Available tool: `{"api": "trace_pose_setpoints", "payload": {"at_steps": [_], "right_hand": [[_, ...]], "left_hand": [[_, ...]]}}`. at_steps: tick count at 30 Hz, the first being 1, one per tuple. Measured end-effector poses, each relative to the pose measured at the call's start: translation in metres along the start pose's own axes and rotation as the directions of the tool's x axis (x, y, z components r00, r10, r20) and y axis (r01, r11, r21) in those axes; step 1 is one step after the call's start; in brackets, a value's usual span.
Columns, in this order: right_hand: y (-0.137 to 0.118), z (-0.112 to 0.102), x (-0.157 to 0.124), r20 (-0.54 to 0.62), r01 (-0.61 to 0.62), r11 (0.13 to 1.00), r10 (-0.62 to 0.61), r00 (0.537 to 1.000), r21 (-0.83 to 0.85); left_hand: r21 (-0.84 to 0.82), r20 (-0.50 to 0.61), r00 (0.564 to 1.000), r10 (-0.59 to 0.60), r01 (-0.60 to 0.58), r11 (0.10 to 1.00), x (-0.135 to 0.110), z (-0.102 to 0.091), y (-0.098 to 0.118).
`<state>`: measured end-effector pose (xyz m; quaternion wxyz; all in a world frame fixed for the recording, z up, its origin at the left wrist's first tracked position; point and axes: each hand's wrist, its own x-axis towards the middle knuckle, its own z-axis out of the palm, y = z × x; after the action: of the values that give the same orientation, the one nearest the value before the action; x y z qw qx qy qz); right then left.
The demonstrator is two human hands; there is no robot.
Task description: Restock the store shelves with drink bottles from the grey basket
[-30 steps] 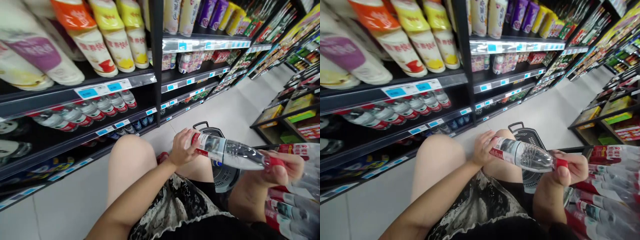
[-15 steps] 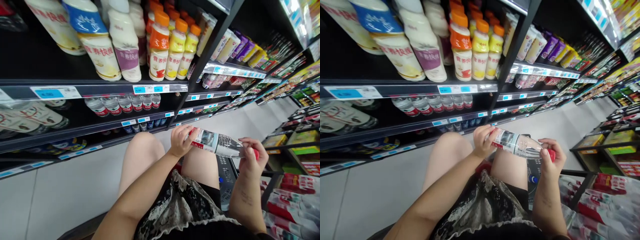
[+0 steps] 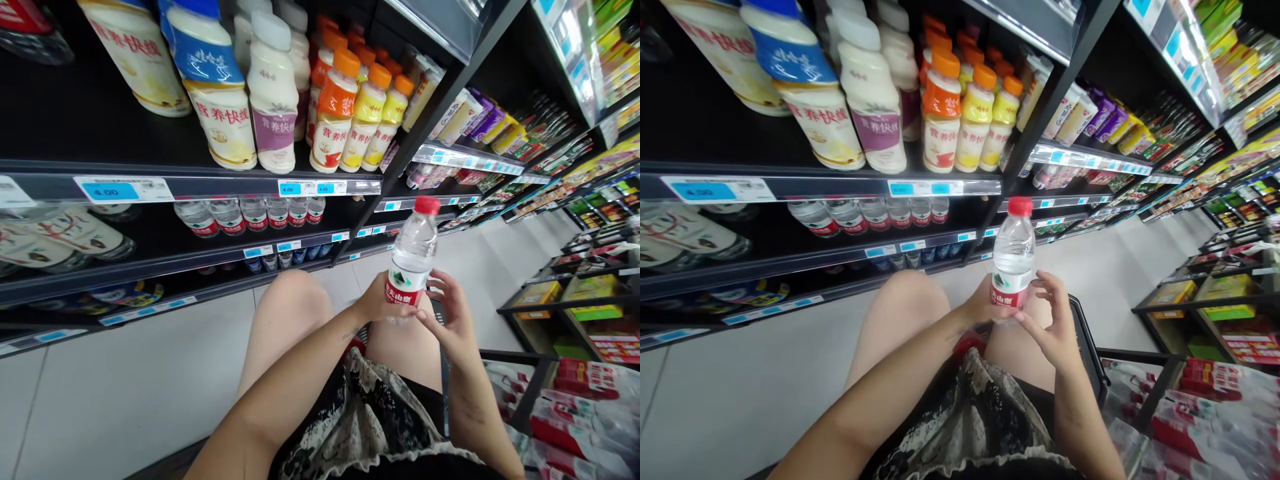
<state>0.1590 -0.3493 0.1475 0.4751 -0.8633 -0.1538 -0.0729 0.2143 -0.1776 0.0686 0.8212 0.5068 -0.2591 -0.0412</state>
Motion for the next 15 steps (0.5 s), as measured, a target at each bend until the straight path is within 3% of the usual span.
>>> {"api": "trace_pose_setpoints", "payload": {"at_steps": [2,4,6,10,15], "right_hand": [[0.000,0.005,0.005,-0.003,-0.035,0.999,0.035,0.999,-0.029],[0.003,0.008,0.007,0.041,-0.050,0.999,0.051,0.998,-0.021],[0.007,0.009,0.008,0.089,-0.056,0.998,0.058,0.994,-0.022],[0.018,0.010,0.007,0.113,-0.059,0.998,0.058,0.992,0.004],[0.022,0.015,0.008,0.105,-0.061,0.991,0.048,0.993,0.121]], "left_hand": [[-0.333,0.181,0.968,-0.174,0.227,0.915,-0.001,0.002,0.004],[-0.486,0.367,0.895,-0.252,0.416,0.769,0.001,-0.003,0.006],[-0.505,0.497,0.825,-0.270,0.528,0.683,0.003,-0.012,0.009],[-0.437,0.603,0.745,-0.285,0.607,0.664,0.004,-0.026,0.006],[-0.373,0.690,0.620,-0.374,0.747,0.550,0.006,-0.026,-0.036]]}}
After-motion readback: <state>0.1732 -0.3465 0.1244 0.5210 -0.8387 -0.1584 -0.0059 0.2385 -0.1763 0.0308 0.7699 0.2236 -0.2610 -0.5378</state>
